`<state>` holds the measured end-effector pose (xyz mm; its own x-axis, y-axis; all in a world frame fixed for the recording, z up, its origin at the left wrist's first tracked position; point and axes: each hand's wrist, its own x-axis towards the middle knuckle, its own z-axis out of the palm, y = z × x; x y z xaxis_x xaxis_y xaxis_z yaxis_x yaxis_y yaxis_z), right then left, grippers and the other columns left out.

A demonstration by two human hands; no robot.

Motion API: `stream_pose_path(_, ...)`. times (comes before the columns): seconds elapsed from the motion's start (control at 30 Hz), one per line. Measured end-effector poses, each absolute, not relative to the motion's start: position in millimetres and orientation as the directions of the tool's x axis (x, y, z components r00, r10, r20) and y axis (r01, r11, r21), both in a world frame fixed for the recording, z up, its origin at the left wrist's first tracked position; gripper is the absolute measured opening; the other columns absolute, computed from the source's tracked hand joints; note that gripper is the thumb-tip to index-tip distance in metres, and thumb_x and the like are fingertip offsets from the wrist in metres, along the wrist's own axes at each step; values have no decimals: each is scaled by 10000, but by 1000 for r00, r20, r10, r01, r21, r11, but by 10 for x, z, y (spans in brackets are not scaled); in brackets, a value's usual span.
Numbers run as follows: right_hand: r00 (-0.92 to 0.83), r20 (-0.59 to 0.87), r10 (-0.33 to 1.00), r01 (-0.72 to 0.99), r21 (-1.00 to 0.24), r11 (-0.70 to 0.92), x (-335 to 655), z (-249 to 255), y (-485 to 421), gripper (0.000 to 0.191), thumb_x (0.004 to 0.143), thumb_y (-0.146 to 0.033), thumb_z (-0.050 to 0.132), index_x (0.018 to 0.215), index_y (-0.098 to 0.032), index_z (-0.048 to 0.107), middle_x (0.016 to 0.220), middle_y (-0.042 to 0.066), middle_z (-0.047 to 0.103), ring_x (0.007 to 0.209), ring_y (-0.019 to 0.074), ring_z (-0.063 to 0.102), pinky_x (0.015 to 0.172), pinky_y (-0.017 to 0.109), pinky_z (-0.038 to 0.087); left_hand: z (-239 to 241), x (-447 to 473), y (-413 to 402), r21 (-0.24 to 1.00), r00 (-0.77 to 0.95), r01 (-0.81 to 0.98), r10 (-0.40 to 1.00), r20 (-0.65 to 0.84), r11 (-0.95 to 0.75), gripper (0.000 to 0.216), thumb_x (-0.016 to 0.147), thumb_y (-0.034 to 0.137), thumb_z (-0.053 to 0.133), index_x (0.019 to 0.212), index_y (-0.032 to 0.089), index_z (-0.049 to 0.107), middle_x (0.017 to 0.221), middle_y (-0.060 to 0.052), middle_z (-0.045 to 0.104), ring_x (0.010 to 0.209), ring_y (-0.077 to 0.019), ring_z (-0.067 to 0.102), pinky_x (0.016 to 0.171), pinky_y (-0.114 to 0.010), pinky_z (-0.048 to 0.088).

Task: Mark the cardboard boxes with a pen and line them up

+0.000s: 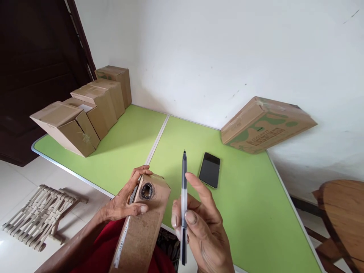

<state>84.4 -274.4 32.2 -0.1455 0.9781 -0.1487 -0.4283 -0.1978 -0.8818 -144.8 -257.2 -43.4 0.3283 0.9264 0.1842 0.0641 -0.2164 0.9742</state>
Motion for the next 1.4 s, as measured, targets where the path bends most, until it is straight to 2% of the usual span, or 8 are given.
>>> stream_pose_path(0.1, -157, -110, 982, -453, -875, -170, 825, 312, -2745, 582, 898, -461, 854, 1446, -475, 656, 670, -24, 616, 588, 142, 522, 502, 219, 406, -461, -1446, -2566, 976, 327, 73, 929, 172, -206, 848, 847, 610, 793, 1502, 228, 416, 1582, -187, 325, 1620, -427, 179, 1326, -630, 223)
stream_pose_path(0.23, -168, 50, 985, -380, -925, -18, 849, 154, -2612, 253, 965, -447, 774, 1206, -381, 815, 691, 4, 658, 591, 142, 574, 505, 225, 449, -477, -1448, -2554, 977, 319, 84, 934, 160, -196, 847, 851, 620, 783, 1510, 234, 416, 1592, -183, 336, 1613, -441, 202, 1326, -646, 218)
stream_pose_path(0.37, 44, 150, 988, 47, -988, 148, 828, -2, -2438, 149, 955, -390, 730, 943, -275, 824, 774, 32, 711, 716, 201, 655, 621, 301, 512, -415, -1447, -2532, 973, 327, 92, 929, 171, -211, 804, 865, 603, 779, 1493, 238, 433, 1561, -180, 376, 1615, -426, 215, 1319, -628, 244)
stream_pose_path(0.5, 156, 167, 973, 384, -919, 96, 706, -63, -2359, 202, 896, -389, 612, 819, -253, 740, 808, 38, 716, 729, 233, 632, 629, 337, 466, -318, -1453, -2525, 979, 333, 111, 934, 125, -171, 683, 948, 617, 669, 1485, 249, 462, 1581, -173, 390, 1628, -401, 237, 1316, -620, 269)
stream_pose_path(0.8, 119, -1, 993, 379, -924, -46, 400, -57, -2502, 615, 801, -672, 763, 1206, -219, 666, 1262, 149, 699, 1153, 369, 664, 960, 514, 537, -246, -1442, -2592, 990, 254, 124, 966, 39, -72, 618, 1074, 592, 494, 1592, 259, 445, 1746, -121, 305, 1687, -351, 162, 1380, -581, 177)
stream_pose_path(0.97, 174, 37, 984, 486, -872, -53, 367, 3, -2502, 526, 762, -589, 733, 1129, -219, 666, 1216, 154, 710, 1143, 374, 674, 933, 520, 562, -182, -1385, -2619, 976, 267, 201, 963, 27, -83, 688, 1061, 573, 545, 1641, 241, 379, 1773, -143, 263, 1699, -342, 128, 1388, -575, 165)
stream_pose_path(1.2, 89, 165, 982, 515, -852, 97, 424, -72, -2529, 465, 835, -536, 738, 1173, -223, 678, 1223, 154, 733, 1125, 341, 712, 950, 485, 597, -26, -1367, -2604, 941, 195, 336, 980, -34, -34, 503, 1012, 391, 588, 1484, 232, 525, 1667, -155, 425, 1569, -366, 399, 1286, -549, 372)
stream_pose_path(1.4, -1, 74, 997, 279, -958, 71, 691, -119, -2568, 557, 917, -578, 758, 1357, -249, 671, 1338, 149, 741, 1197, 335, 726, 981, 468, 610, -119, -1377, -2570, 926, 91, 373, 996, 24, -57, 460, 903, 212, 534, 1362, 227, 563, 1463, -106, 584, 1350, -307, 567, 1195, -487, 444)
